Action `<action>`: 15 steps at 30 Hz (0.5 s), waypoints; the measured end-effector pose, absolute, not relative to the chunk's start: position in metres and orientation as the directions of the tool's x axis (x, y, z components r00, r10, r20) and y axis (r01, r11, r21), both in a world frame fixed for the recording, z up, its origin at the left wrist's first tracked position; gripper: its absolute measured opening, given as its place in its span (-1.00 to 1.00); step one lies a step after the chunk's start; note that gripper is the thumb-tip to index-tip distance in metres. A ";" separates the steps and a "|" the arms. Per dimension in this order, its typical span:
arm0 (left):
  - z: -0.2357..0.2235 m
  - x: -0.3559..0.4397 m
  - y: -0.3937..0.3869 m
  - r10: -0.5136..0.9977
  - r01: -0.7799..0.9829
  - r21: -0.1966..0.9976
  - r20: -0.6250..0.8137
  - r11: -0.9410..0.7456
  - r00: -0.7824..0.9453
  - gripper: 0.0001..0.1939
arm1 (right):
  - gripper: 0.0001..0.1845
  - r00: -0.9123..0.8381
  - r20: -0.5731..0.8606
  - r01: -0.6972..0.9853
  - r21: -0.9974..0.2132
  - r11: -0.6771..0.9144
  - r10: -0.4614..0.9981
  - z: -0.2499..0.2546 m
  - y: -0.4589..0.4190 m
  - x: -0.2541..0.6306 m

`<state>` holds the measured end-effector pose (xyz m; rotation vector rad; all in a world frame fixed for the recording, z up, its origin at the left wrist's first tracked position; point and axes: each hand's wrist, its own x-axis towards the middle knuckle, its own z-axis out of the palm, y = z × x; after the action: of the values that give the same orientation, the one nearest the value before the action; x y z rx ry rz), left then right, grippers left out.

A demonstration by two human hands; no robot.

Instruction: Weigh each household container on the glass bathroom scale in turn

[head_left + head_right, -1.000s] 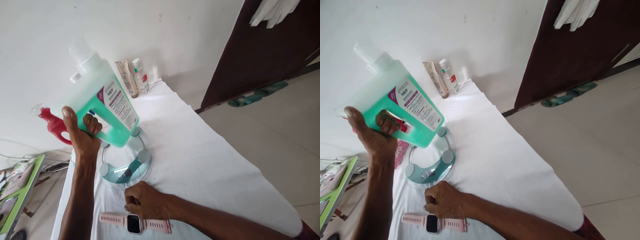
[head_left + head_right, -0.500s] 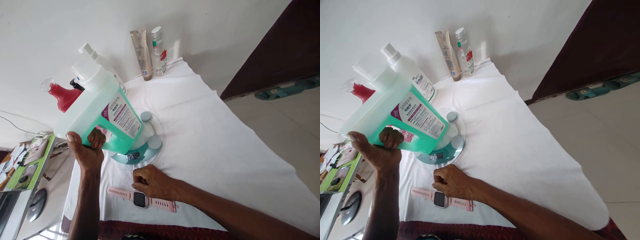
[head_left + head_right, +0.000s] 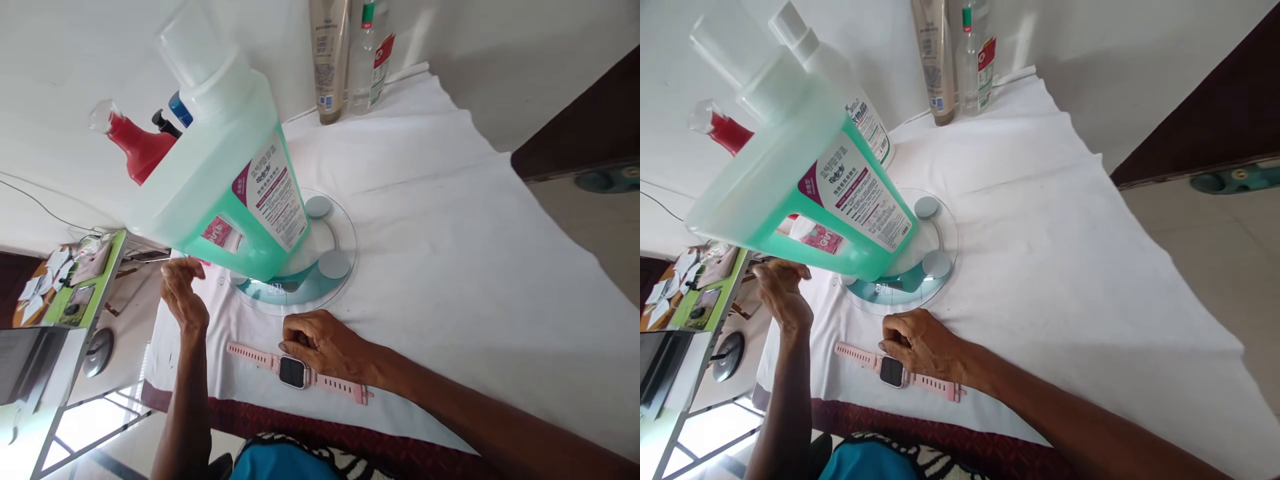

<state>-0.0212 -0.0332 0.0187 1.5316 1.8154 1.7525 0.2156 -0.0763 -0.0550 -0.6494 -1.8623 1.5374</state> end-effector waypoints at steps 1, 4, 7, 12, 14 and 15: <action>0.005 -0.030 -0.041 0.762 0.548 0.828 0.427 -0.115 -0.486 -0.31 | -0.77 -0.680 0.162 -0.021 -0.979 0.202 0.715 -0.055 -0.076 0.215; -0.027 -0.045 -0.058 0.789 0.540 0.841 0.308 0.035 -0.531 -0.30 | -0.77 -0.677 0.169 -0.022 -0.977 0.210 0.716 -0.055 -0.077 0.215; -0.039 -0.048 -0.063 0.794 0.523 0.847 0.254 0.093 -0.552 -0.31 | -0.77 -0.678 0.157 -0.011 -0.979 0.203 0.718 -0.055 -0.077 0.215; -0.037 -0.047 -0.057 0.808 0.481 0.868 0.197 0.120 -0.556 -0.36 | -0.77 -0.692 0.091 0.029 -0.988 0.154 0.716 -0.054 -0.077 0.216; -0.037 -0.047 -0.057 0.809 0.470 0.873 0.183 0.128 -0.559 -0.36 | -0.77 -0.699 0.074 0.045 -0.988 0.146 0.711 -0.053 -0.077 0.216; -0.038 -0.047 -0.057 0.810 0.466 0.875 0.175 0.133 -0.560 -0.36 | -0.77 -0.701 0.069 0.050 -0.988 0.145 0.710 -0.053 -0.077 0.216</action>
<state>-0.0467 -0.0572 -0.0378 1.2351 2.0752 1.3997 0.2157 -0.0771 -0.0530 -0.7244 -1.8902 1.5995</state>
